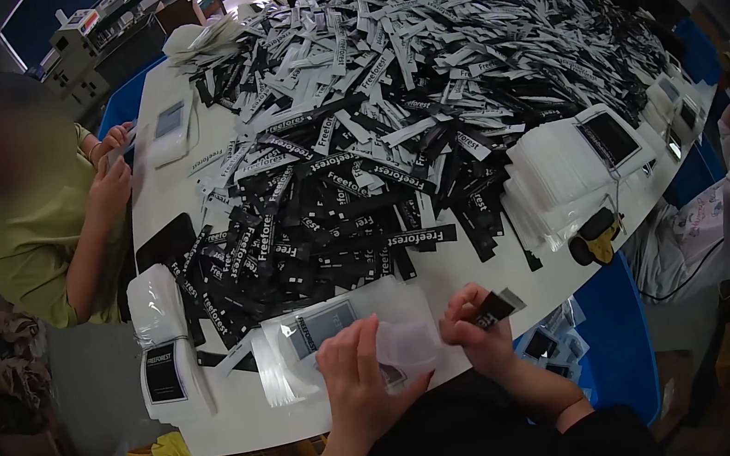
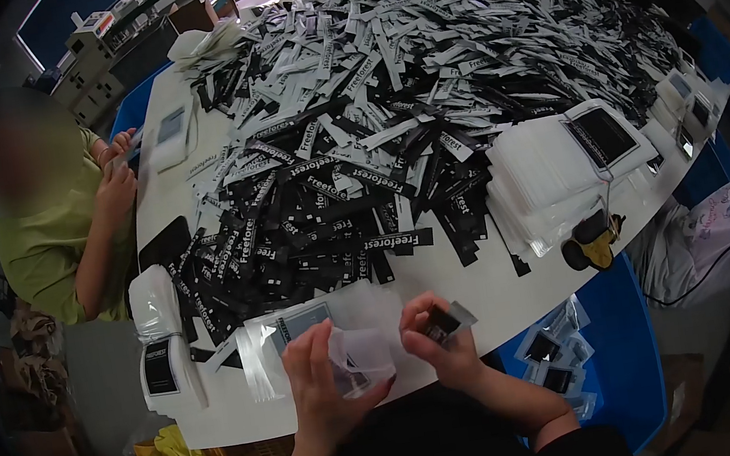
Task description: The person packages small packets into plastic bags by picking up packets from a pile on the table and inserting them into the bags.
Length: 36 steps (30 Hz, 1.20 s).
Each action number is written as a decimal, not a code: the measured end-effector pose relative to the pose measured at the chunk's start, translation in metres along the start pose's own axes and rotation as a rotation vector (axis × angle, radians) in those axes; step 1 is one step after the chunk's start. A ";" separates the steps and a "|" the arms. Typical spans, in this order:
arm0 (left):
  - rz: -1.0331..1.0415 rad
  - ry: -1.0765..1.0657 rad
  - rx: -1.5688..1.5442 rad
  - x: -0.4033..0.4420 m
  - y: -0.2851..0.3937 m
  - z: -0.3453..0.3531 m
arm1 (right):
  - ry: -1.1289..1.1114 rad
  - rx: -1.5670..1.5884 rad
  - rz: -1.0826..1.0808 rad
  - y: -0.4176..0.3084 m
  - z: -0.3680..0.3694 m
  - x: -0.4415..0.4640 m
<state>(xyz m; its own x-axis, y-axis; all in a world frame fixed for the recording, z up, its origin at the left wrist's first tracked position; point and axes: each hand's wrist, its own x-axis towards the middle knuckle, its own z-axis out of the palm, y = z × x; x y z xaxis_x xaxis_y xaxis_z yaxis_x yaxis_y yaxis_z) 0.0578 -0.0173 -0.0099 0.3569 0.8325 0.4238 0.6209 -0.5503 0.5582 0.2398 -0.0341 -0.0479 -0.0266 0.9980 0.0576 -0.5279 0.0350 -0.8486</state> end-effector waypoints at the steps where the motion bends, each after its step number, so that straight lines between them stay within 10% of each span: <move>1: -0.034 -0.016 -0.006 -0.002 -0.005 0.004 | 0.016 -0.130 -0.135 0.002 -0.013 0.006; 5: -0.111 -0.077 -0.003 -0.006 -0.011 0.014 | 0.079 -0.687 -0.168 -0.013 -0.032 0.019; 9: -0.098 -0.141 0.027 -0.005 -0.013 0.019 | 0.120 -0.526 -0.004 -0.017 -0.027 0.015; 12: -0.086 -0.172 0.026 -0.003 -0.010 0.021 | 0.048 0.187 -0.255 -0.017 -0.011 0.012; 23: -0.043 -0.053 -0.036 -0.008 -0.010 0.018 | 0.116 0.436 0.035 -0.021 0.012 0.016; 26: -0.008 -0.030 -0.103 -0.008 -0.008 0.019 | -0.103 -0.200 -0.035 -0.001 0.008 0.016; 30: 0.051 -0.023 -0.126 -0.005 -0.006 0.014 | -0.104 -0.294 0.192 -0.001 0.017 0.007; 32: -0.279 -0.050 -0.370 -0.004 -0.012 0.001 | -0.027 -0.108 0.260 0.009 0.008 0.002; 36: -0.390 -0.258 -0.353 -0.011 -0.037 -0.012 | 0.126 -0.312 0.075 -0.013 0.025 0.014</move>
<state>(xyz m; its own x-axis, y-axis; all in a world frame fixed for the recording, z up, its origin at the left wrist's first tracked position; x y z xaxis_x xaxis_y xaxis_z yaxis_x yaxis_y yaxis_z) 0.0231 -0.0070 -0.0266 0.3347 0.9420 -0.0237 0.4859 -0.1510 0.8609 0.2251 -0.0224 -0.0226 0.0597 0.9964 -0.0597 -0.2427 -0.0435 -0.9691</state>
